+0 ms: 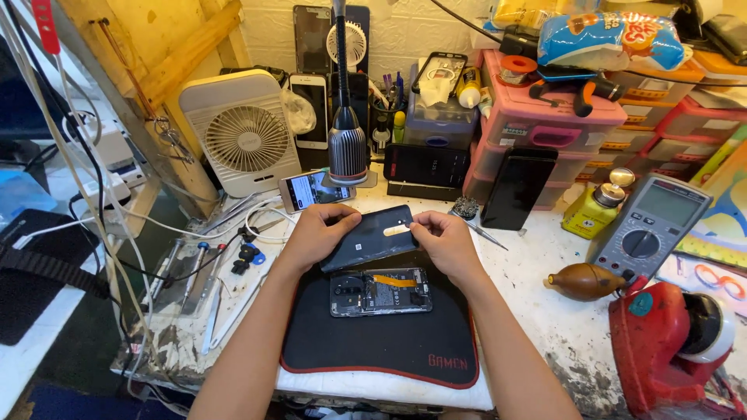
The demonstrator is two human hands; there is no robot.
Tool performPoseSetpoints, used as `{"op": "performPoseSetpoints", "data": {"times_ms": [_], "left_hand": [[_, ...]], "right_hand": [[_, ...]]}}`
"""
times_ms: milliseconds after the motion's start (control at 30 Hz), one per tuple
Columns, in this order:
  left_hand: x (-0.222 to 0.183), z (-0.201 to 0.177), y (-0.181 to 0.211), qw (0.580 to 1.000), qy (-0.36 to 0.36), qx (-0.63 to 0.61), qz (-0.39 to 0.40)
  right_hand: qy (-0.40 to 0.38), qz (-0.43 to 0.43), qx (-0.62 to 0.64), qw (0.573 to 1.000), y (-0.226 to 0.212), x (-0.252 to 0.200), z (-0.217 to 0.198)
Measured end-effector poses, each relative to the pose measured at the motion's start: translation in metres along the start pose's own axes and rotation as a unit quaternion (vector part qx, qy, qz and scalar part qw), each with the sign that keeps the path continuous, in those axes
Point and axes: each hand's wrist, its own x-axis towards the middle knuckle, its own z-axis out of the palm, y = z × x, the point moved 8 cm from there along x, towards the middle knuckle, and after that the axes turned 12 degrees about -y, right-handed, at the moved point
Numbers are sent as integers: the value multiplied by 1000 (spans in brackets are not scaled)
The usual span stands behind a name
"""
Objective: Disassembling and reassembling internal components and the back cover of a mobile phone on a repair bench.
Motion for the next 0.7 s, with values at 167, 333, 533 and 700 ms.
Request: {"op": "performPoseSetpoints", "data": {"times_ms": [167, 333, 533, 700], "left_hand": [[0, 5, 5, 1000, -3, 12, -1], [5, -5, -1, 999, 18, 23, 16], [3, -6, -2, 999, 29, 27, 28], [0, -2, 8, 996, 20, 39, 75]], "right_hand": [[27, -4, -9, 1000, -3, -4, -2], [26, 19, 39, 999, 4, 0, 1], [13, -5, 36, 999, 5, 0, 2], [23, 11, 42, 999, 9, 2, 0]]}}
